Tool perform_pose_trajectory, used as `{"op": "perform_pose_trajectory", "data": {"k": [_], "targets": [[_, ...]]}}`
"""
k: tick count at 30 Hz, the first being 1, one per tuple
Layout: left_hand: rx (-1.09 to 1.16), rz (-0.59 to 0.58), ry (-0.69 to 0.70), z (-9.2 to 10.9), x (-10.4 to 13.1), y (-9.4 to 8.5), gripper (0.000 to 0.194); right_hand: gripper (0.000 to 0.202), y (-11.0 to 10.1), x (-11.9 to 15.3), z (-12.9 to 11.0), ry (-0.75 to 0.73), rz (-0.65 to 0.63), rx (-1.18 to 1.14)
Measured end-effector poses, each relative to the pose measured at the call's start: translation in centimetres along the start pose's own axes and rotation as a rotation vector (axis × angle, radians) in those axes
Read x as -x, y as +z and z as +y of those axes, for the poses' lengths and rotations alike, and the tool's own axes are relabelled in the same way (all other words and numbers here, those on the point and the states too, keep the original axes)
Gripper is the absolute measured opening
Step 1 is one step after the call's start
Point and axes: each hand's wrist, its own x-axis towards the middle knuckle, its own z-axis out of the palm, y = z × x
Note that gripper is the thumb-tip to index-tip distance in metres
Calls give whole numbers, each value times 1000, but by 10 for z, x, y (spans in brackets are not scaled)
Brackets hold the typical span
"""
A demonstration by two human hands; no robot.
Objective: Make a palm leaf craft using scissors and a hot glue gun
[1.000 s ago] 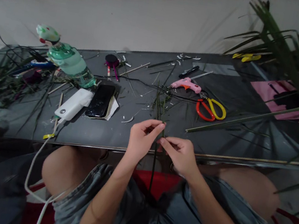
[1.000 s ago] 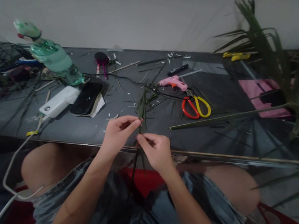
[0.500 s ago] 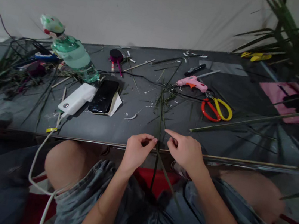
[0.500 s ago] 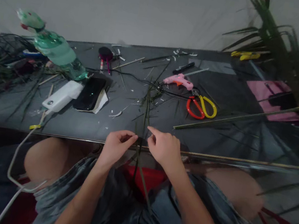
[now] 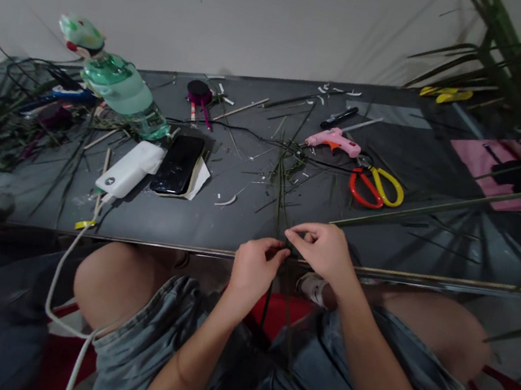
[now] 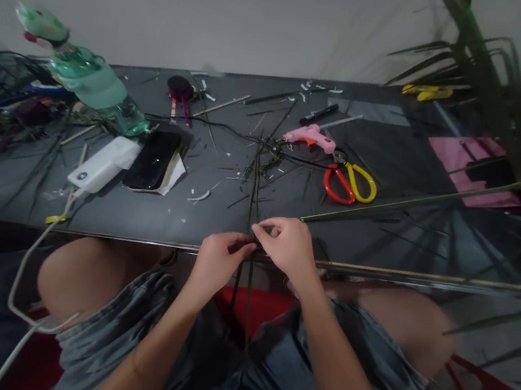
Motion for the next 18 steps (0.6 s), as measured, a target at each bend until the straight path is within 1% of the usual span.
{"op": "perform_pose_trajectory", "data": {"k": [2,5,11,13,16,18], "targets": [[-31,37,1,2,0,0,11,34,-2,-3,3,20,-42,-9],[-39,71,-26,2,-1,1,11,34,-3,-5,4,38,-67,-6],[123,40,-41,-4,-4,9,14,28,-1,-8,2,55,-161,-27],[173,32,-37,-4,-4,11,15,30,0,-9,4,76,-199,-109],[263,-7,-35,-2,-2,12,14,34,1,-9,10,116,-279,-326],[307,-14,-33,-3,-1,12,15,37,2,-11,12,139,-267,-433]]}}
